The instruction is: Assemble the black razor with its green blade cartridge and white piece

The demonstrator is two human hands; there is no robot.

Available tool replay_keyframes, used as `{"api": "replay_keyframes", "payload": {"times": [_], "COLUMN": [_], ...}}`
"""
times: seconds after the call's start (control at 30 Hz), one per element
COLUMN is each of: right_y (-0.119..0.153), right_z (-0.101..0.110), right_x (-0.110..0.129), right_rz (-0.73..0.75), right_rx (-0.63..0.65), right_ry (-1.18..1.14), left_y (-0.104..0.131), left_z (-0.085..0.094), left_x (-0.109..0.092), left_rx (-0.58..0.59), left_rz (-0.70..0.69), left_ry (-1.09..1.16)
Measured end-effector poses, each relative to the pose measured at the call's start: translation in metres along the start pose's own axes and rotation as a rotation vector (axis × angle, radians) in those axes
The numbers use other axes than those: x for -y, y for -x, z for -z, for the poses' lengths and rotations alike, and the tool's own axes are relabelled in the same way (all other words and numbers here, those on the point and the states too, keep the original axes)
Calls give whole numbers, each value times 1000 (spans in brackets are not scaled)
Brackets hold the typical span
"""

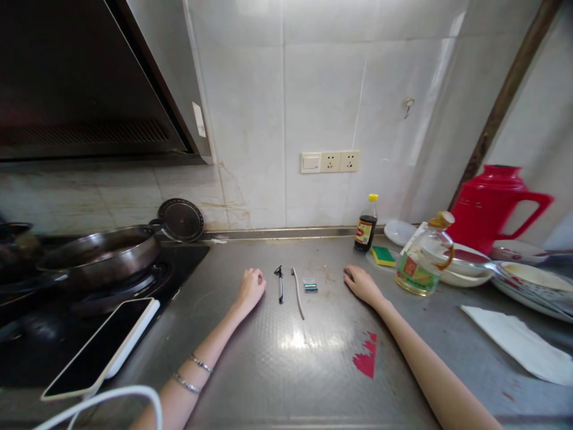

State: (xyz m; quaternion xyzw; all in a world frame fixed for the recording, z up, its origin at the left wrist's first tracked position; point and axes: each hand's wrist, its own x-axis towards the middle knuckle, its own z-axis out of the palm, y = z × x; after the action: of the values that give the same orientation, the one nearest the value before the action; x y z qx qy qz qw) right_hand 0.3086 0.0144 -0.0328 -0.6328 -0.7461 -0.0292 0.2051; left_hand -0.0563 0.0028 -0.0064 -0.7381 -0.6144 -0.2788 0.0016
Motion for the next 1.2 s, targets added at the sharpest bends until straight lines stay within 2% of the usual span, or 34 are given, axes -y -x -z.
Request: {"api": "replay_keyframes", "payload": {"times": [0.2,0.3,0.53,0.7,0.8,0.87,0.93,1.0,1.07,1.13,1.2], "right_y": [-1,-1,-2,2,1,-4,-11,-16,-17,-14,-9], "right_z": [-3,-4,-5,-2,3,7,10,13,16,20,24], "right_x": [-2,-2,-2,-2,4,20,48,85,123,154,177], "right_rz": [-19,-27,-29,-59,-79,-81,-61,-48,-102,-197,-247], "right_rx": [-2,-1,-9,-43,-78,-102,-105,-40,83,252,344], "right_ry": [-21,-26,-42,-145,-196,-222,-289,-630,-973,-1327,-1585], "left_y": [19,25,26,24,22,21,21,23,27,31,35], "left_z": [4,4,1,-6,-2,3,10,14,16,16,15], "left_x": [-45,-58,-57,-50,-49,-50,-54,-59,-65,-71,-76], "left_rx": [142,170,230,138,83,49,-22,-119,-162,-152,-140], "left_rz": [-4,-22,-4,-12,-19,-24,-50,-107,-160,-196,-217], "left_ry": [-58,-147,-140,-55,-25,-13,26,112,211,311,405]}}
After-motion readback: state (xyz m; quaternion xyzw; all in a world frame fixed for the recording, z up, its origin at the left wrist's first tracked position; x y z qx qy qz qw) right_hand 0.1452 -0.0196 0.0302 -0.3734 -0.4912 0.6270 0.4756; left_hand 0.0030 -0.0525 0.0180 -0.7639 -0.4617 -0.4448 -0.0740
